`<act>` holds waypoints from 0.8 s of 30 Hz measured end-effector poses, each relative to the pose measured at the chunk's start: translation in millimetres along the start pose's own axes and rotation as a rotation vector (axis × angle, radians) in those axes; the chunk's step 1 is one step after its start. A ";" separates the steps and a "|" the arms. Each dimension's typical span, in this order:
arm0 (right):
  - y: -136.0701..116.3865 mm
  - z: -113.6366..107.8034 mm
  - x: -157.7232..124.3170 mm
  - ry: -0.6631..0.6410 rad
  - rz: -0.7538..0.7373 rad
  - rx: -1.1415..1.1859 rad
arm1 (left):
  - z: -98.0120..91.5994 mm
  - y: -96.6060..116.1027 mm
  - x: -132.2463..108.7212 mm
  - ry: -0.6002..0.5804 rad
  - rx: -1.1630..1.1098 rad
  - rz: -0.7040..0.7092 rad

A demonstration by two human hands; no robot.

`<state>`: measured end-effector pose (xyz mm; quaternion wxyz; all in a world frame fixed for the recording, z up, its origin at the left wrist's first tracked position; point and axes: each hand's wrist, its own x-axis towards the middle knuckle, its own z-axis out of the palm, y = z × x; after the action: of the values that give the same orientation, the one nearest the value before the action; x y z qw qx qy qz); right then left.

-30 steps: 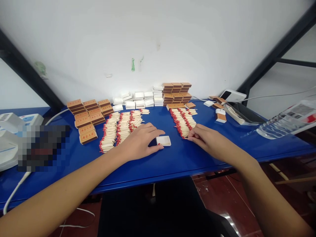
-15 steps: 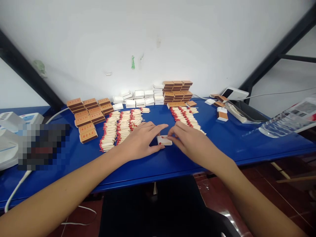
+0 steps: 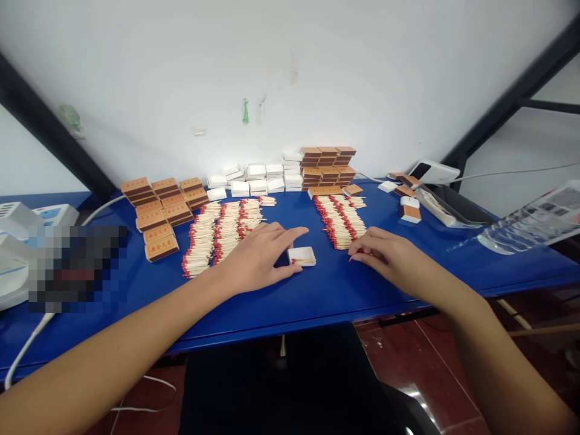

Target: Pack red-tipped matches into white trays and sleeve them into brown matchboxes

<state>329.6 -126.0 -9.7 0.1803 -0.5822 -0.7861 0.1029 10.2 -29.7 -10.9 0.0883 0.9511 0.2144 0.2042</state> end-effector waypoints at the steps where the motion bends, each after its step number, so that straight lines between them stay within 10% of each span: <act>1: -0.9 2.1 1.7 -0.003 0.008 -0.001 | -0.1 0.0 0.1 0.002 -0.001 -0.001; 24: -2.7 12.0 12.4 0.076 -0.005 -0.077 | 0.1 -1.2 -0.4 0.024 0.018 0.037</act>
<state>319.2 -114.4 -17.6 0.1877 -0.5901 -0.7836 0.0499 9.5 -28.8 -11.4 0.0733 0.9532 0.1995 0.2151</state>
